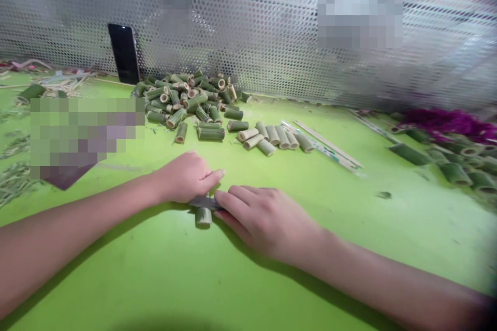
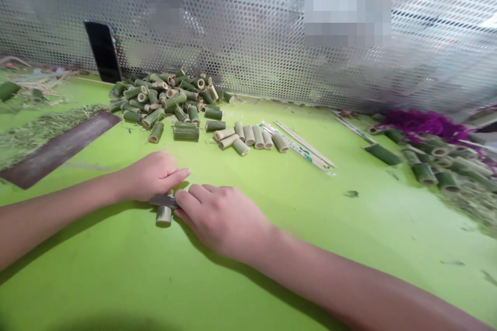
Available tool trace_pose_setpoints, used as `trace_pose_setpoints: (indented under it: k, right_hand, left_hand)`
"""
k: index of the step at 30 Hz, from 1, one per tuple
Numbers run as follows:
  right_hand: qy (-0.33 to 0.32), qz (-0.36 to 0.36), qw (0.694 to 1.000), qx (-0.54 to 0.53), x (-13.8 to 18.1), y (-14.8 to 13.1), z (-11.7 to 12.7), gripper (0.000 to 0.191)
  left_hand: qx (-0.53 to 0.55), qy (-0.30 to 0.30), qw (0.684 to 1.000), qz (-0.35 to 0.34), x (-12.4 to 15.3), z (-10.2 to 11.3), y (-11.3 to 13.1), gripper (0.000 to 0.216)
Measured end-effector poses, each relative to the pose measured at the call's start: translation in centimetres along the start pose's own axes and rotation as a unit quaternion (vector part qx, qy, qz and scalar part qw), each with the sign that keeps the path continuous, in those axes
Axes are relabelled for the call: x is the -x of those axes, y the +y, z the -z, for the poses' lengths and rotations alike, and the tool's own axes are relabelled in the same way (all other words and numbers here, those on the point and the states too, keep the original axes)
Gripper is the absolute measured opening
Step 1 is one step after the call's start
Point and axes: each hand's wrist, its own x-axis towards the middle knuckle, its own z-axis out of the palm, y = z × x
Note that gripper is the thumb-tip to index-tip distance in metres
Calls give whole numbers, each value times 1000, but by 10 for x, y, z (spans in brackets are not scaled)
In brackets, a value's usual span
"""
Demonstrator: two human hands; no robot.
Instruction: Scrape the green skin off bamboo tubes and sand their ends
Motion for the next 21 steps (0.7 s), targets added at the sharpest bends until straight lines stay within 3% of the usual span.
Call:
trace_pose_setpoints:
  k: [6, 12, 17, 21]
  right_hand:
    - [-24, -11, 998, -52, 1, 3, 2, 24]
    - [-88, -27, 980, -174, 4, 13, 11, 20]
    - [-150, 37, 953, -261, 10, 15, 19, 23]
    - [-77, 34, 976, -199, 11, 12, 13, 29]
  left_hand:
    - [-38, -1, 999, 0, -1, 1, 3, 60]
    - [-44, -5, 999, 10, 0, 0, 6, 60]
    - [-45, 5, 999, 16, 0, 0, 4, 60]
    - [-37, 12, 999, 19, -1, 0, 4, 62]
